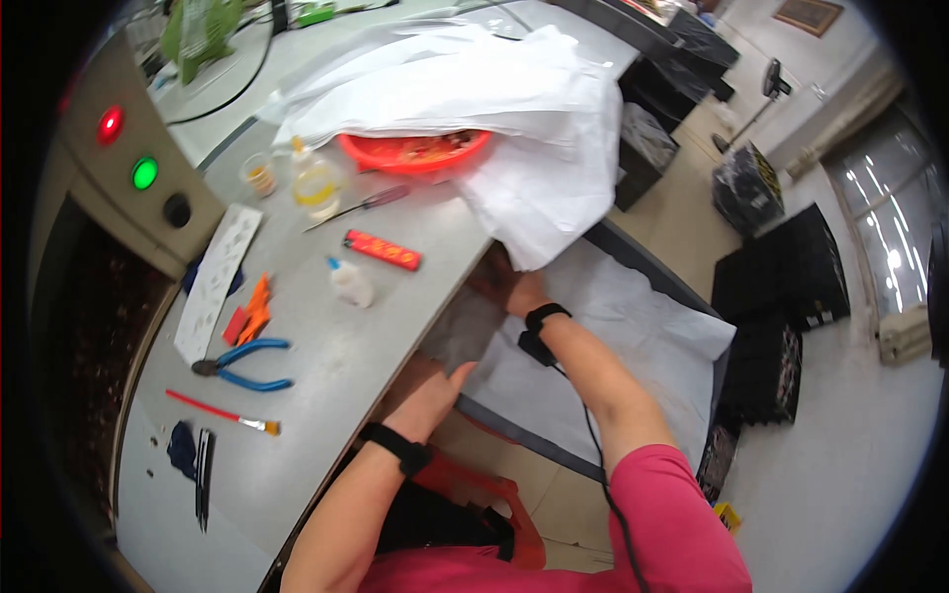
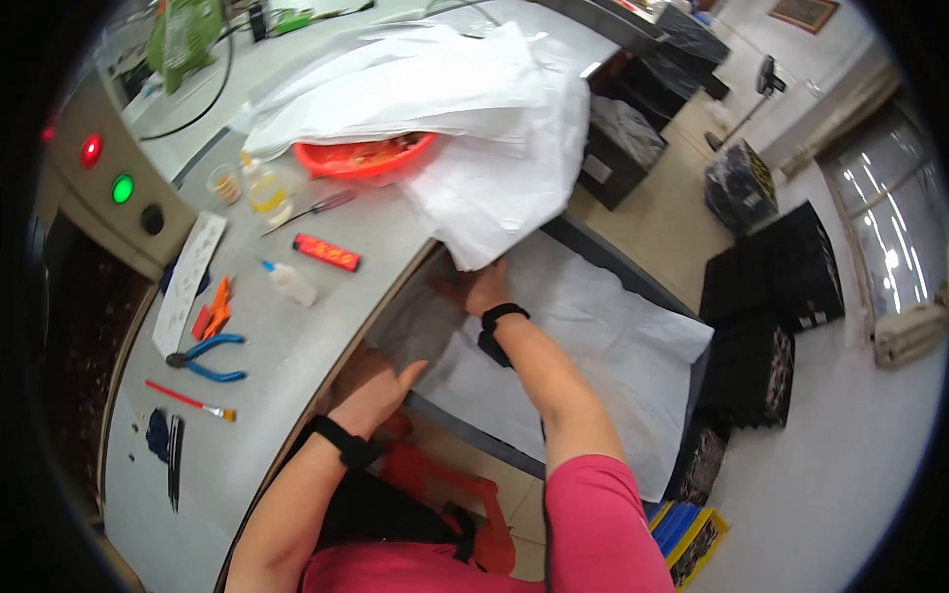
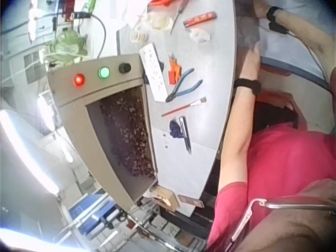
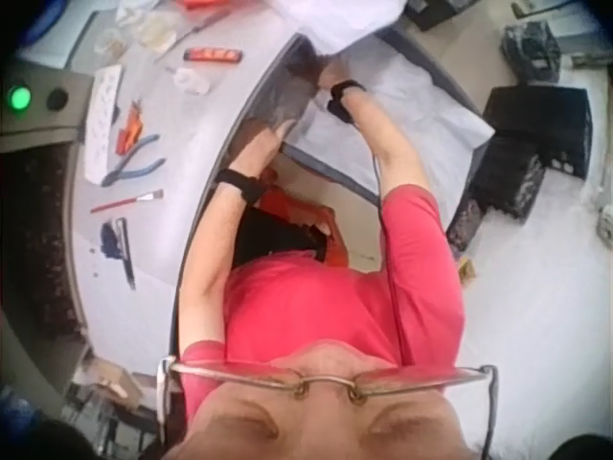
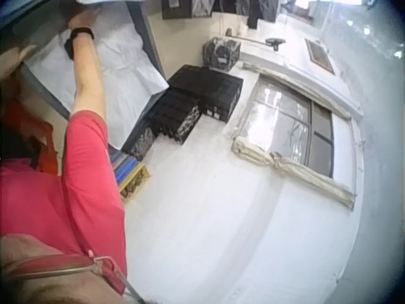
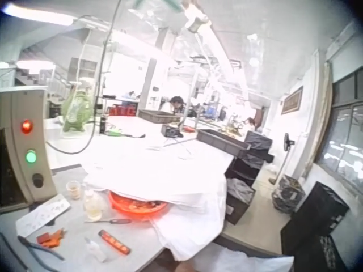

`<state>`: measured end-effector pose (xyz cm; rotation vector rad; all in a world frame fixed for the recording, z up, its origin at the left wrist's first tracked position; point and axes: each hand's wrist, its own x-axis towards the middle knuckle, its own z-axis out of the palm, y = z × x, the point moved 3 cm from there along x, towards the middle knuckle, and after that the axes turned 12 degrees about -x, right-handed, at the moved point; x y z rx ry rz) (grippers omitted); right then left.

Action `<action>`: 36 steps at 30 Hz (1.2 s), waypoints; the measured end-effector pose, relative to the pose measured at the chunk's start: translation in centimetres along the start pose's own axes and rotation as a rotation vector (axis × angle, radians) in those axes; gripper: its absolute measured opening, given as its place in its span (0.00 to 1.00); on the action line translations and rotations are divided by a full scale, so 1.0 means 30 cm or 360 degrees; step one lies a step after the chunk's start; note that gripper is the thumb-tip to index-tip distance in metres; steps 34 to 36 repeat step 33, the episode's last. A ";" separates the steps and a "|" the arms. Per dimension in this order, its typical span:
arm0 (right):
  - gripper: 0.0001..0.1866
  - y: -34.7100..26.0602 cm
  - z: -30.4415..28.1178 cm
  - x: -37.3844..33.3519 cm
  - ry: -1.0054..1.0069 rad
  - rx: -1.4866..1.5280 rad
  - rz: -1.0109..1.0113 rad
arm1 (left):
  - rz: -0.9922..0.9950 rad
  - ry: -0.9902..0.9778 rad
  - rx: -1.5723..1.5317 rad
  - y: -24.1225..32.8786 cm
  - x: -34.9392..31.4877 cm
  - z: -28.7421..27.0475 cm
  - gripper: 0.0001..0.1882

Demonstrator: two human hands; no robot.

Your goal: Assembling small doll figurines by applying glue to components and placing the finished items into a storage tray.

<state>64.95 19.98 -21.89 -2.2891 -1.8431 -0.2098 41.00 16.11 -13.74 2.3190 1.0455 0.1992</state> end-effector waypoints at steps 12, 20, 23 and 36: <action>0.36 0.110 -0.320 -0.341 -0.0225 -0.0142 -0.0211 | -0.0072 -0.0181 0.0269 0.018 0.018 0.006 0.35; 0.36 -0.008 -0.214 -0.523 -0.0512 -0.0146 -0.0542 | -0.0135 -0.0412 -0.0115 -0.038 -0.005 0.056 0.29; 0.41 -0.002 -0.221 -0.516 -0.0507 0.0017 -0.0592 | 0.0426 -0.0354 -0.0071 0.013 -0.059 0.033 0.12; 0.12 -0.217 -0.597 -0.381 -0.0224 0.0854 -0.0339 | 0.0614 -0.0041 -0.0012 0.398 -0.333 -0.278 0.15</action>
